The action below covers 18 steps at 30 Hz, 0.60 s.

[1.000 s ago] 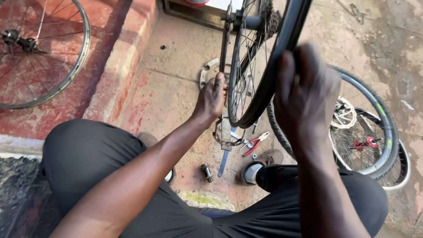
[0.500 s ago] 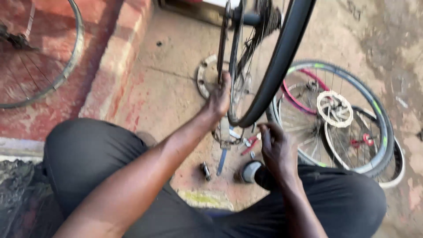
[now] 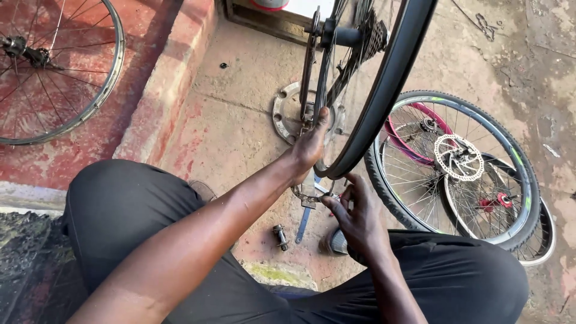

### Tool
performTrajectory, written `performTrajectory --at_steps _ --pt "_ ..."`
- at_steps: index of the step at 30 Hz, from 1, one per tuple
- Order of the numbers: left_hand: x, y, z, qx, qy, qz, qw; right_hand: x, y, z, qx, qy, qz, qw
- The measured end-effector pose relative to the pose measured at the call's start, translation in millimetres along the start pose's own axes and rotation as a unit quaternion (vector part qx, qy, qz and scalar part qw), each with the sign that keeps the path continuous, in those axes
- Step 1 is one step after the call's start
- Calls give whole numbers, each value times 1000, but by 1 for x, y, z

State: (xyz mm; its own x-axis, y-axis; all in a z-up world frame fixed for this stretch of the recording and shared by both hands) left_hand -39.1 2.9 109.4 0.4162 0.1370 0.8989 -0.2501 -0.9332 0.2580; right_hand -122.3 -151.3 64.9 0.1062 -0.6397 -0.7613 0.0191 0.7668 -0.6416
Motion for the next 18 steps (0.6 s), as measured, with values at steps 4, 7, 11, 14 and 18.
performTrajectory --at_steps 4,7,11,14,18 --pt "-68 -15 58 -9 27 -15 999 -17 10 2 29 -62 -71 995" --pt "-79 -27 69 70 32 225 971 -19 13 7 65 -75 -131 986" --pt "-65 -22 53 92 56 289 951 -16 -10 15 -1 47 -52 998" --pt "-63 -27 55 112 91 312 939 15 -25 38 -49 132 -66 988" --pt "-67 -28 59 110 80 277 951 10 -29 65 -84 151 56 983"
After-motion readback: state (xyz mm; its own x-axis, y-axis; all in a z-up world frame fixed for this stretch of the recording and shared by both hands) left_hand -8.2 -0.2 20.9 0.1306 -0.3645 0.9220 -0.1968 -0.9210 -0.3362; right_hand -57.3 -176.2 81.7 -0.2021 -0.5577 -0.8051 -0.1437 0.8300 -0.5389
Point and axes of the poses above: each hand's wrist, its own z-axis towards the middle knuckle, its own y-axis out of the palm, x = y × z, the point moved 1 cm from there along z, towards the middle knuckle, and after that the axes turned 1 degree about -z, right-handed, at the moved point
